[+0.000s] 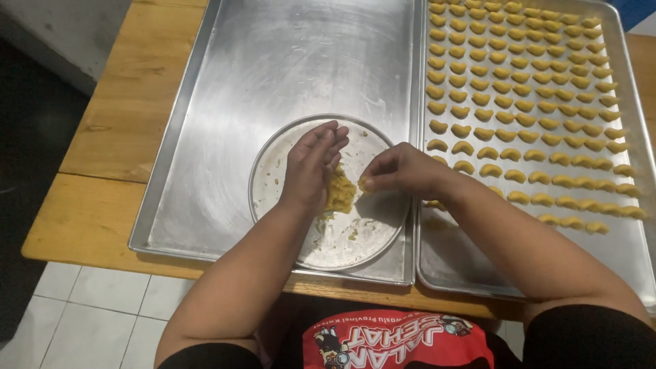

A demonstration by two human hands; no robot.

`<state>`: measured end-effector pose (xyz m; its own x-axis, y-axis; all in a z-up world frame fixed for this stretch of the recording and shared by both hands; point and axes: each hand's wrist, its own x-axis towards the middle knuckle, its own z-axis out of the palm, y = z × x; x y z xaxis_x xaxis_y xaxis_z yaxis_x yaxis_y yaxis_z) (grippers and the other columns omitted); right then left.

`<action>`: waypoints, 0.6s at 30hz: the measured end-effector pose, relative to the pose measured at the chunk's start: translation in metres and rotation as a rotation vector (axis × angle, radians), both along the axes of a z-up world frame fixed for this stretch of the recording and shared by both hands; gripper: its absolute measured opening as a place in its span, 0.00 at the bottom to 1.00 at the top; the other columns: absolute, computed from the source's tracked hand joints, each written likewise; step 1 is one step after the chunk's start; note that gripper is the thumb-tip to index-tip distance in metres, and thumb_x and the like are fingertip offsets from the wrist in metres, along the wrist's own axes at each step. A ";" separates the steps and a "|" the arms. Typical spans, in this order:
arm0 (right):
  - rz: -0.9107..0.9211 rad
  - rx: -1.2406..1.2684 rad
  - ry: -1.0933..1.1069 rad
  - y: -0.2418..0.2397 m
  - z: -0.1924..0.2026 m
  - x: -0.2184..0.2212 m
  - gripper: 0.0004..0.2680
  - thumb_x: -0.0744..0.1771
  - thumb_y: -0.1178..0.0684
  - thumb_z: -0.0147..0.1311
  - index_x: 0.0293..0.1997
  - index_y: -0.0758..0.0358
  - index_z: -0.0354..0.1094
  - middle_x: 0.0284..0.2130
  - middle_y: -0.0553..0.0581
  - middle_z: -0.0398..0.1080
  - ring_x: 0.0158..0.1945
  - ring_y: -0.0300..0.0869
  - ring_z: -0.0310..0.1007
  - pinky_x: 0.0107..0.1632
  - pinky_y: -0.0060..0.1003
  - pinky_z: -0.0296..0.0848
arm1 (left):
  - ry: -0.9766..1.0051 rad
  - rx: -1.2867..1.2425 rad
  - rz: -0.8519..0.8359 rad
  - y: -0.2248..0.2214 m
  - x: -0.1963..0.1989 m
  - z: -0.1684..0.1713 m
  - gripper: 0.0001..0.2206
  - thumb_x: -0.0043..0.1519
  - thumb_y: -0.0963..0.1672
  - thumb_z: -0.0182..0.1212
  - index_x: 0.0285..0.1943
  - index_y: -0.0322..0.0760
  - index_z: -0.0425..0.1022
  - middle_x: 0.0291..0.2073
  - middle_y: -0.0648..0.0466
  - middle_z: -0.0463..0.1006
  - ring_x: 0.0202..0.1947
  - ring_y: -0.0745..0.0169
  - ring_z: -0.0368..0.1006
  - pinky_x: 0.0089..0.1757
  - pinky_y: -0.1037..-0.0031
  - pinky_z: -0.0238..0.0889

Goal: Forming crescent-shaped cookies from dough and placing them on a baking tray

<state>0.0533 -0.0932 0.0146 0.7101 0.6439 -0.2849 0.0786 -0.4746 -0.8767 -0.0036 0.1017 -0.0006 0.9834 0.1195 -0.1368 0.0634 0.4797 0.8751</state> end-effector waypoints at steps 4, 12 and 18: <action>-0.180 0.305 0.319 -0.011 -0.017 -0.003 0.07 0.66 0.60 0.59 0.46 0.71 0.78 0.33 0.65 0.78 0.39 0.46 0.79 0.45 0.39 0.80 | 0.060 -0.113 -0.119 -0.011 -0.002 0.009 0.30 0.67 0.53 0.51 0.74 0.32 0.58 0.66 0.38 0.67 0.70 0.41 0.59 0.68 0.45 0.36; -0.091 0.539 -0.670 0.020 -0.032 -0.032 0.10 0.61 0.63 0.67 0.44 0.59 0.82 0.36 0.58 0.80 0.37 0.48 0.80 0.37 0.37 0.76 | 0.145 -0.542 -0.360 -0.022 0.006 -0.038 0.38 0.65 0.62 0.47 0.73 0.30 0.58 0.63 0.40 0.70 0.59 0.47 0.73 0.54 0.60 0.71; 0.076 0.131 -1.214 0.015 -0.008 -0.028 0.10 0.63 0.58 0.55 0.42 0.46 0.81 0.45 0.53 0.66 0.43 0.51 0.68 0.42 0.41 0.71 | 0.115 -0.527 -0.359 -0.014 -0.005 0.014 0.21 0.68 0.56 0.46 0.39 0.38 0.74 0.28 0.62 0.67 0.29 0.70 0.74 0.36 0.83 0.76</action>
<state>0.0257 -0.0782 0.0069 0.4286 0.6693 0.6068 0.9026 -0.3466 -0.2553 -0.0082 0.0872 0.0136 0.9251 -0.3260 -0.1945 0.3794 0.7746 0.5061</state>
